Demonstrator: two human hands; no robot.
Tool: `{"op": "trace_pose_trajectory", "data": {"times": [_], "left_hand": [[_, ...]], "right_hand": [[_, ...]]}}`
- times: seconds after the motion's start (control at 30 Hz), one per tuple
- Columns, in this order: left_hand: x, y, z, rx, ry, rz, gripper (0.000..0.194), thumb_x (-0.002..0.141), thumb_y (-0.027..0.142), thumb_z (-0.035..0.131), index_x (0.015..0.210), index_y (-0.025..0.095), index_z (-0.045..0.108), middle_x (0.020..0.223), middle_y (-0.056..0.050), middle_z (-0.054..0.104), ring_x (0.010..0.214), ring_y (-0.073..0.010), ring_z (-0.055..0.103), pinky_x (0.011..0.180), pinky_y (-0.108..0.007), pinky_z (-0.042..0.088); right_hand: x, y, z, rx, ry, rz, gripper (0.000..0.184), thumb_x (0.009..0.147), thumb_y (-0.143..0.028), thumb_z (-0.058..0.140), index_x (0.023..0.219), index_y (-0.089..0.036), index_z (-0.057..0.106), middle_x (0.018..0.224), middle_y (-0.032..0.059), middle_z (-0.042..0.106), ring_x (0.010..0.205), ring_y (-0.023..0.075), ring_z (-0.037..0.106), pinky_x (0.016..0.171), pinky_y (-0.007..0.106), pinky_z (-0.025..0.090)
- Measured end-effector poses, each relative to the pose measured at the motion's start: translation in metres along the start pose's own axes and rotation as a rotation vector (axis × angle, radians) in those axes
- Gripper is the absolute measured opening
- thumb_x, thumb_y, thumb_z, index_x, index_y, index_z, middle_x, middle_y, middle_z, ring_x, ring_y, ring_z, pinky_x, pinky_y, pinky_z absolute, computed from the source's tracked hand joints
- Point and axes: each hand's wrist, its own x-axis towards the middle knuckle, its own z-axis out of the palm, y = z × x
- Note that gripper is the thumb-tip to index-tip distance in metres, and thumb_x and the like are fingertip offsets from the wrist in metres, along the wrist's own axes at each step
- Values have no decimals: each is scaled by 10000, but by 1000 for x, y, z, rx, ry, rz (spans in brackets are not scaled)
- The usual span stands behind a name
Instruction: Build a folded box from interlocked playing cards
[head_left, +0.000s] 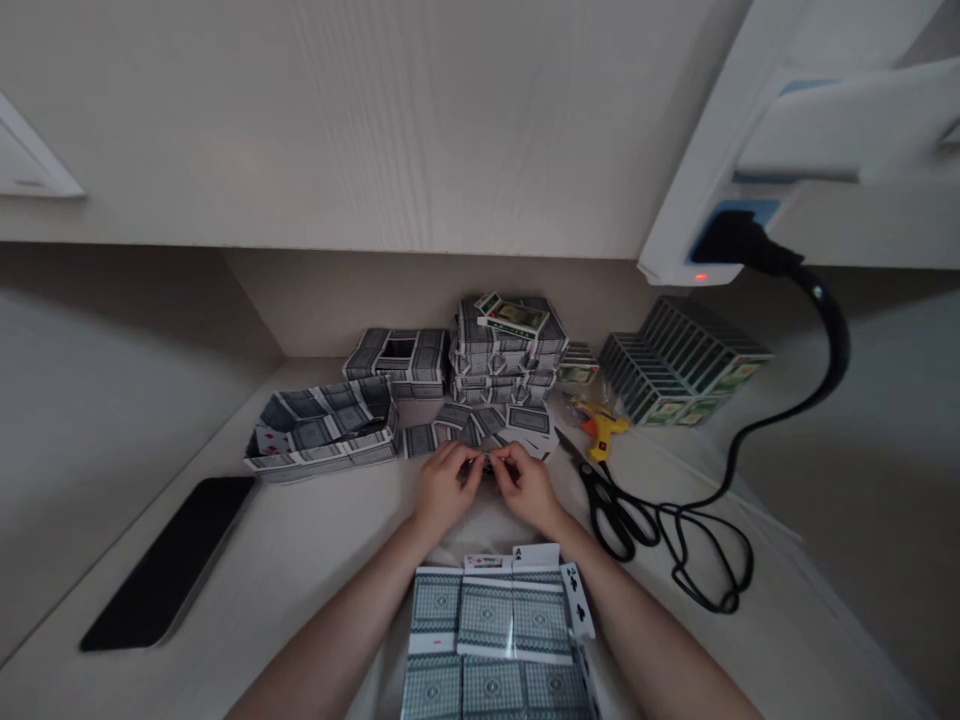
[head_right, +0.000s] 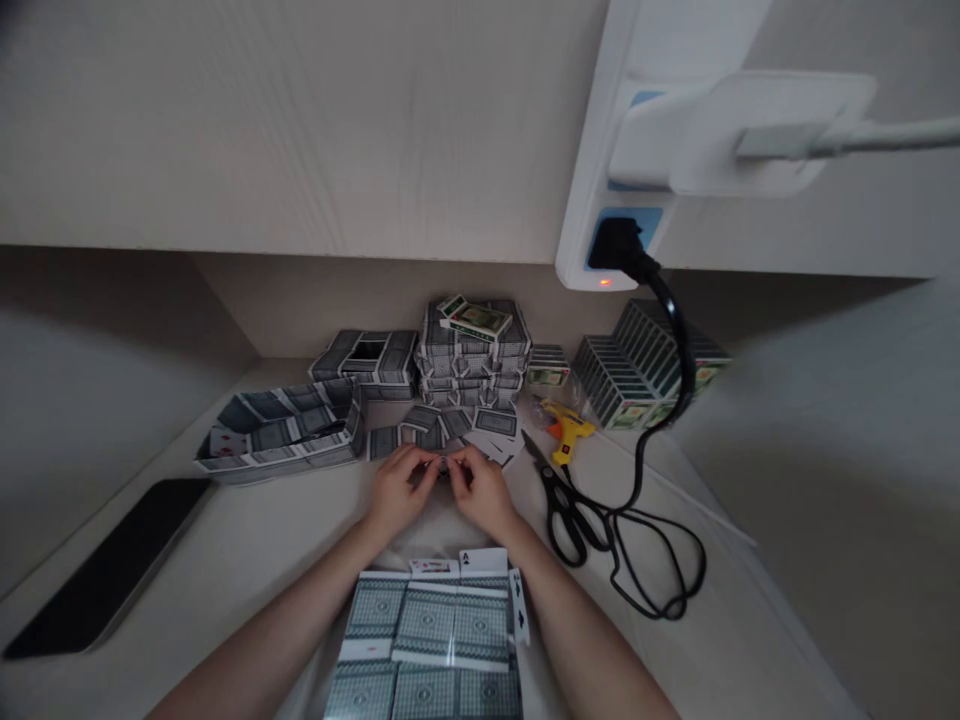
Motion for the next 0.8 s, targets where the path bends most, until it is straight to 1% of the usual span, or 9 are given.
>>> {"op": "trace_pose_trajectory", "data": {"times": [0.17, 0.37, 0.47, 0.63, 0.8], "left_hand": [[0, 2, -1, 26, 5, 5, 150, 802, 256, 479, 676, 185, 518, 651, -13, 554, 673, -146, 530, 603, -251, 401], [1, 5, -1, 62, 8, 9, 147, 790, 233, 472, 653, 185, 493, 646, -16, 546, 670, -150, 528, 602, -256, 395], [0, 4, 1, 67, 7, 0, 144, 793, 241, 471, 661, 187, 497, 645, -14, 548, 672, -151, 530, 598, -255, 394], [-2, 2, 4, 69, 16, -44, 124, 794, 250, 476, 692, 188, 510, 682, -18, 569, 697, -151, 541, 601, -252, 400], [-1, 1, 4, 22, 7, -97, 129, 797, 271, 483, 710, 187, 527, 700, -22, 583, 704, -154, 549, 614, -259, 414]], "right_hand": [[-1, -4, 0, -27, 0, -12, 129, 813, -285, 436, 788, -197, 527, 623, -10, 591, 515, 114, 537, 502, 208, 388], [-1, -5, 1, -52, 6, -14, 119, 806, -274, 437, 780, -201, 527, 684, 3, 630, 542, 121, 561, 507, 214, 395], [0, -2, 2, -1, 25, 20, 119, 803, -289, 449, 784, -199, 525, 655, 3, 619, 539, 127, 566, 500, 218, 403], [3, 2, 3, 146, 38, 151, 162, 781, -362, 502, 788, -200, 501, 578, -10, 600, 503, 141, 578, 483, 232, 429], [4, 3, 3, 276, 4, 182, 186, 779, -389, 505, 769, -203, 498, 543, -23, 574, 471, 136, 566, 465, 234, 435]]}}
